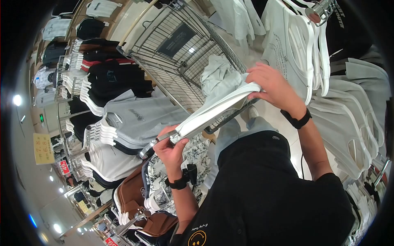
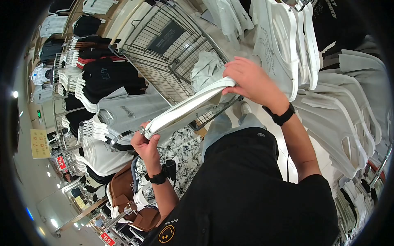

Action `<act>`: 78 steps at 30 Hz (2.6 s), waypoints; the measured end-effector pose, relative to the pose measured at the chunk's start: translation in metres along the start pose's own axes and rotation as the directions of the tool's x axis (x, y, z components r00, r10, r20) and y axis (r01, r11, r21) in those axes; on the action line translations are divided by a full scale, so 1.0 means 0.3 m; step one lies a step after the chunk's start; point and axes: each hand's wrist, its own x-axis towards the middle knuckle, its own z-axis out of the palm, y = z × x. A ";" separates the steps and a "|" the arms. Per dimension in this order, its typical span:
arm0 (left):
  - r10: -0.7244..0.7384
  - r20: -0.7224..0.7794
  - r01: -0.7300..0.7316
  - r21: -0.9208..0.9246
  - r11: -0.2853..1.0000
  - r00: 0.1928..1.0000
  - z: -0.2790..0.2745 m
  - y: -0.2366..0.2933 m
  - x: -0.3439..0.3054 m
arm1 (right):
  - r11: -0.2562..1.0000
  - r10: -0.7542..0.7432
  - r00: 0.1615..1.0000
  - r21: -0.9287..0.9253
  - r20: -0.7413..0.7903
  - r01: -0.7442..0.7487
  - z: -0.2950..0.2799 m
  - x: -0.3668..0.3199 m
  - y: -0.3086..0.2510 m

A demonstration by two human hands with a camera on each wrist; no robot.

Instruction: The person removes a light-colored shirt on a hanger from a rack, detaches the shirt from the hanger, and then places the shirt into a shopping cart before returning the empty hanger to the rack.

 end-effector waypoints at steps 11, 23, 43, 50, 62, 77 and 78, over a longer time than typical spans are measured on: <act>-0.056 0.006 0.056 -0.058 0.997 0.998 0.089 0.021 0.002 | 0.991 -0.106 0.993 -0.088 -0.057 0.100 0.093 0.058 -0.141; -0.174 0.171 0.085 0.433 0.897 0.970 0.088 0.013 0.038 | 0.995 -0.044 0.999 0.091 -0.010 0.045 0.124 0.079 -0.197; -0.175 0.054 0.119 0.535 0.836 0.983 -0.095 -0.138 0.008 | 0.965 0.215 0.975 0.165 -0.057 -0.203 0.064 0.060 -0.096; -0.127 0.105 0.028 0.655 0.755 0.986 -0.044 -0.117 0.001 | 0.939 0.241 0.969 0.240 0.051 -0.246 0.065 0.065 -0.124; -0.236 0.149 0.078 0.670 0.739 0.960 -0.023 -0.128 0.002 | 0.957 0.179 0.984 0.233 -0.012 -0.171 0.095 0.062 -0.121; -0.150 0.080 0.081 0.555 0.828 0.985 0.013 -0.117 0.037 | 0.959 0.283 0.957 0.051 -0.060 -0.280 0.063 0.025 -0.068; -0.166 0.074 0.098 0.556 0.825 0.983 -0.011 -0.130 0.041 | 0.953 0.303 0.950 0.012 -0.068 -0.303 0.049 0.005 -0.044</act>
